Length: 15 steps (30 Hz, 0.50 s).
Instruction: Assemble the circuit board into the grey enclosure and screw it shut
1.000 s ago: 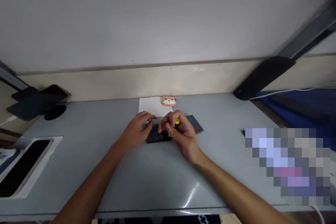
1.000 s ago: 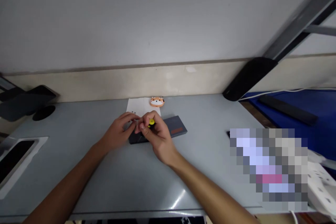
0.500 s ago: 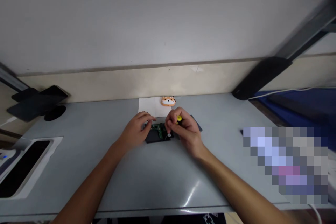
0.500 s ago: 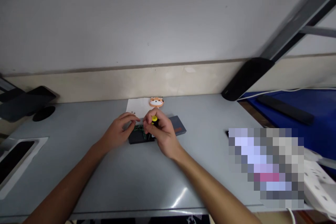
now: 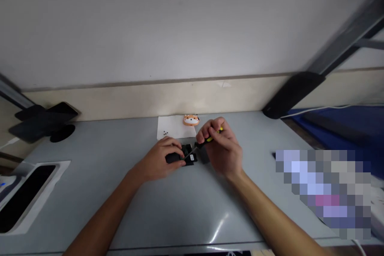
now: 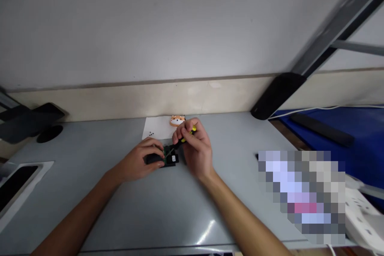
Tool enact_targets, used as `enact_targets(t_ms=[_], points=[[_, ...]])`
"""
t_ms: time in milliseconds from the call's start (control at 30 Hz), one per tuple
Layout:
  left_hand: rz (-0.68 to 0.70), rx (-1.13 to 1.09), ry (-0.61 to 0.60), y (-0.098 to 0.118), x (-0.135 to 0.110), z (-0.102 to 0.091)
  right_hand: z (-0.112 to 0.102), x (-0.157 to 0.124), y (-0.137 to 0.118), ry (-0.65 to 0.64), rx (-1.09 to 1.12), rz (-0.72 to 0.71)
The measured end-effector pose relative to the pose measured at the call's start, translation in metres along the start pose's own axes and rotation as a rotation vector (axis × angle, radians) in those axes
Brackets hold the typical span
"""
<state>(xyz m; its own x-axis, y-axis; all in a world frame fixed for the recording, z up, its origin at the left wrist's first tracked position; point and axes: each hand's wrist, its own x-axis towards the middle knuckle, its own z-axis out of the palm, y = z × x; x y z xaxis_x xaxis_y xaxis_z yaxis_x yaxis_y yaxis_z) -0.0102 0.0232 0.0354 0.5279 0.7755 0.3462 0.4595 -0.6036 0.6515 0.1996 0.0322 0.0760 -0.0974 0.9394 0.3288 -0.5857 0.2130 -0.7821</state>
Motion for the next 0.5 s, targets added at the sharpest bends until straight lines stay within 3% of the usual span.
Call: enact_targets(t_ms=[333,500], points=[[0.004,0.011,0.077,-0.019,0.004,0.007,-0.013,0.014,0.001,0.104,0.007,-0.048],[0.043,0.258,0.055,-0.036,0.039,-0.007,-0.037,0.030,-0.008,0.240,-0.071,-0.165]])
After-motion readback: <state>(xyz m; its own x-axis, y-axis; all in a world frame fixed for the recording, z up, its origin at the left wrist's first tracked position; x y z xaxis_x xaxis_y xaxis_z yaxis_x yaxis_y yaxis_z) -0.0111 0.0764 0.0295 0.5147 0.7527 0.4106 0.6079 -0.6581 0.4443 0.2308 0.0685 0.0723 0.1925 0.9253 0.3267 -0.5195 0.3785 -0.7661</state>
